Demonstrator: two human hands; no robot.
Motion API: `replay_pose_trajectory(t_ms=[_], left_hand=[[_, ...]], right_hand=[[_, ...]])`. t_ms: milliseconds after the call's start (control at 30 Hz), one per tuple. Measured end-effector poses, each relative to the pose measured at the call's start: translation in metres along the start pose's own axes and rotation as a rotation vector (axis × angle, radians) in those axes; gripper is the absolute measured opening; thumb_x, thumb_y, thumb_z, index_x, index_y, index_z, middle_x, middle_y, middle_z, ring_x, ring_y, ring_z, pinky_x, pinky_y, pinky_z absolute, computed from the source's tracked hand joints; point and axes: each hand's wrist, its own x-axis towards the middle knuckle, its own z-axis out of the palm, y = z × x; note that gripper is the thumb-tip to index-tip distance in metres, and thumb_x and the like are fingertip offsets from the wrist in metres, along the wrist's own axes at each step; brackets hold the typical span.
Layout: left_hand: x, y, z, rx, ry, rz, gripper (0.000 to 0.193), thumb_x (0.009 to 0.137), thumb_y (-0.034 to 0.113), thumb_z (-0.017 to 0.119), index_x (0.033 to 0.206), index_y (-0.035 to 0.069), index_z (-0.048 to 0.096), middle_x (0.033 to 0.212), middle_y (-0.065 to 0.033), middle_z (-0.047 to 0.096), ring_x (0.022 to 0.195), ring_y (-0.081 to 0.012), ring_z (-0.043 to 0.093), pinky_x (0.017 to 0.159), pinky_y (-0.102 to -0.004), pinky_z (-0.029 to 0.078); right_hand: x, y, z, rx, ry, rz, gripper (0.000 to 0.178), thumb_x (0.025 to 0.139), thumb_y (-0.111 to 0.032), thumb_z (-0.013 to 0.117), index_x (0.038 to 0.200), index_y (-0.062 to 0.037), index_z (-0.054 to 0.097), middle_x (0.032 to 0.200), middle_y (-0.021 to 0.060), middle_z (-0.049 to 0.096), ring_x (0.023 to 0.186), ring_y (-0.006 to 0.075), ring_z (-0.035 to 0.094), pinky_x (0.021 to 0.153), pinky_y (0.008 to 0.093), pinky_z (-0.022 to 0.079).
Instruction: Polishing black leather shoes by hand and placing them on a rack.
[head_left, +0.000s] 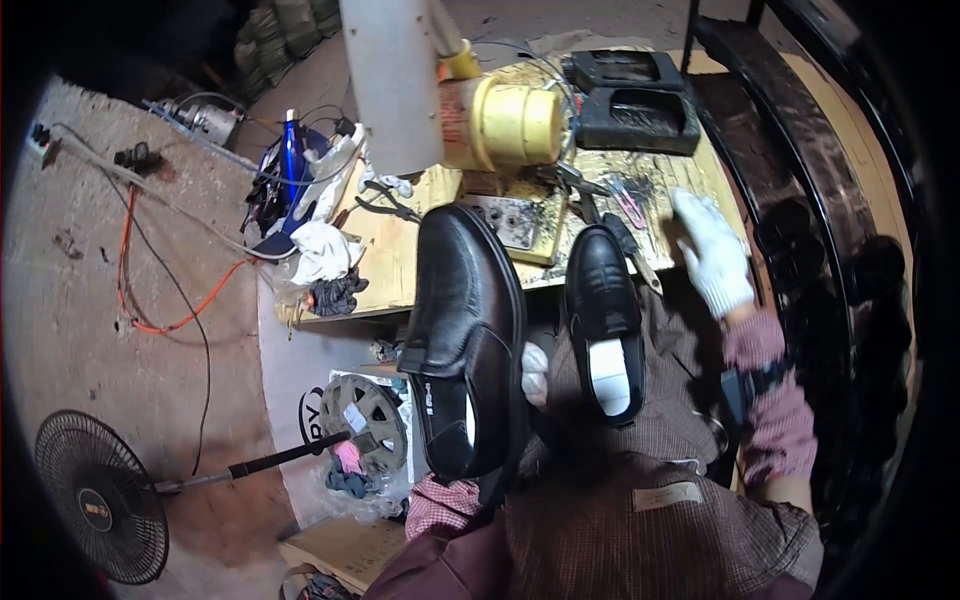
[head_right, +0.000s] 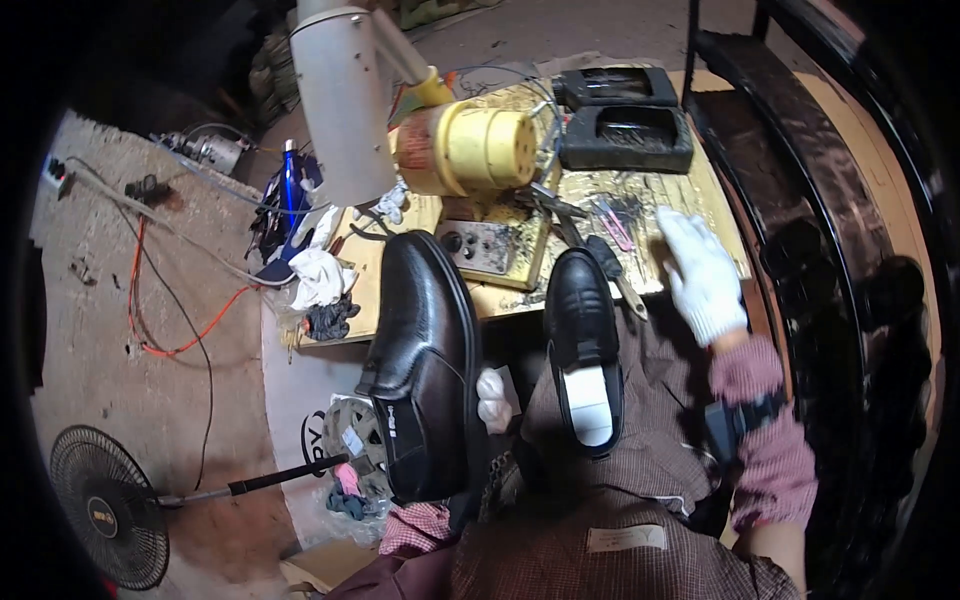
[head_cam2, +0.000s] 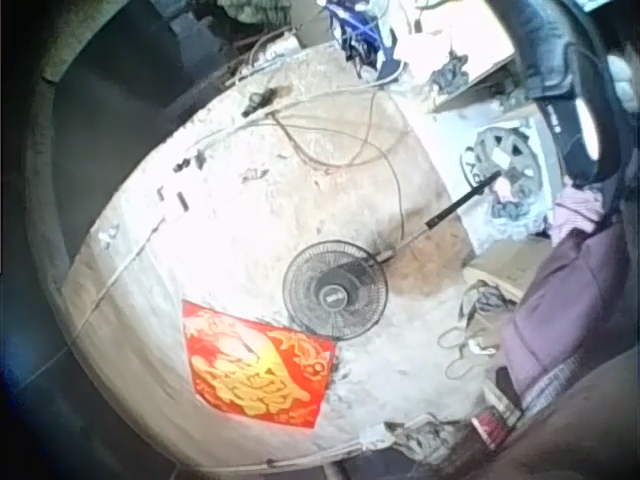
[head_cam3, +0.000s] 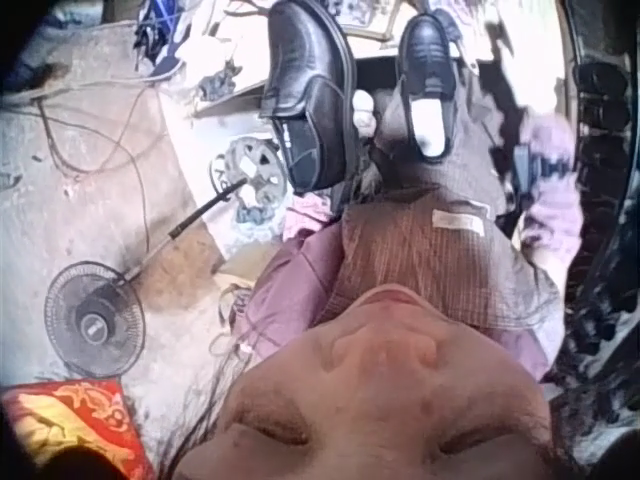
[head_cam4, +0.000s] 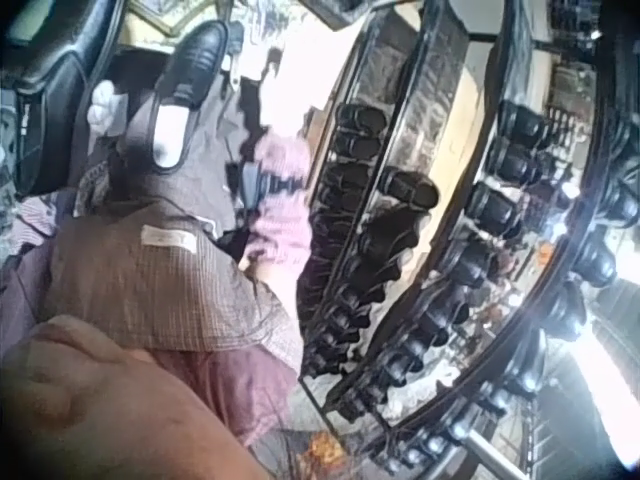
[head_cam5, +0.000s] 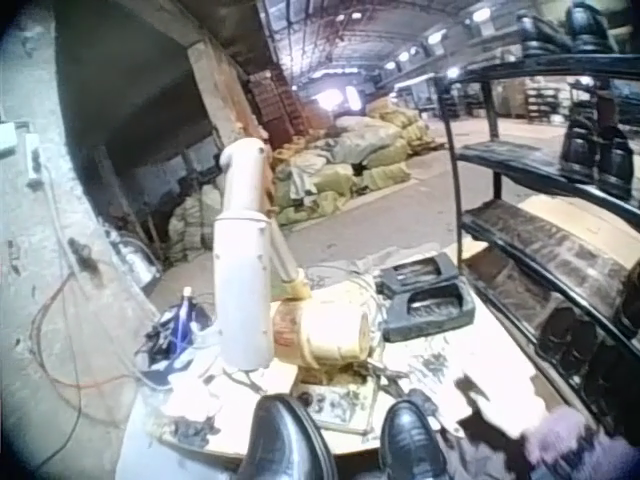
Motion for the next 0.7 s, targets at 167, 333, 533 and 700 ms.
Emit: replay_pose_trajectory(t_ms=[167, 333, 533, 700], left_hand=[[0.013, 0.035, 0.014, 0.038, -0.173, 0.141, 0.061, 0.100, 0.043, 0.066, 0.136, -0.005, 0.053, 0.116, -0.0155, 0.064, 0.110, -0.0302, 0.062, 0.100, -0.0476, 0.052], [0.014, 0.026, 0.004, 0.399, -0.037, 0.582, 0.094, 0.096, 0.063, 0.064, 0.155, -0.006, 0.037, 0.146, -0.0280, 0.053, 0.127, -0.0411, 0.060, 0.111, -0.0555, 0.051], [0.008, -0.004, -0.011, 0.449, 0.374, 0.712, 0.080, 0.097, 0.057, 0.066, 0.157, 0.007, 0.045, 0.153, -0.0120, 0.056, 0.140, -0.0308, 0.054, 0.123, -0.0456, 0.040], [-0.006, -0.025, -0.027, 0.622, 0.415, 0.793, 0.088, 0.097, 0.066, 0.059, 0.160, 0.008, 0.040, 0.159, -0.0135, 0.049, 0.144, -0.0337, 0.048, 0.125, -0.0497, 0.036]], right_hand=[[-0.061, -0.089, -0.064, 0.210, -0.125, -0.098, 0.057, 0.087, -0.004, 0.066, 0.144, -0.0072, 0.061, 0.142, 0.0169, 0.065, 0.114, 0.0369, 0.069, 0.100, 0.0457, 0.055], [-0.086, -0.142, -0.107, 0.192, -0.768, -0.395, 0.052, 0.086, -0.021, 0.070, 0.137, -0.0132, 0.064, 0.122, 0.0063, 0.068, 0.074, 0.0220, 0.066, 0.061, 0.0348, 0.054], [-0.089, -0.128, -0.088, 0.332, -0.503, -0.373, 0.037, 0.078, -0.036, 0.081, 0.105, -0.0119, 0.075, 0.112, 0.0054, 0.069, 0.104, 0.0322, 0.063, 0.094, 0.0450, 0.050], [-0.075, -0.114, -0.146, 0.964, -0.301, -0.287, 0.040, 0.078, -0.040, 0.088, 0.093, -0.0051, 0.076, 0.097, 0.0134, 0.072, 0.088, 0.0383, 0.068, 0.079, 0.0486, 0.053]])
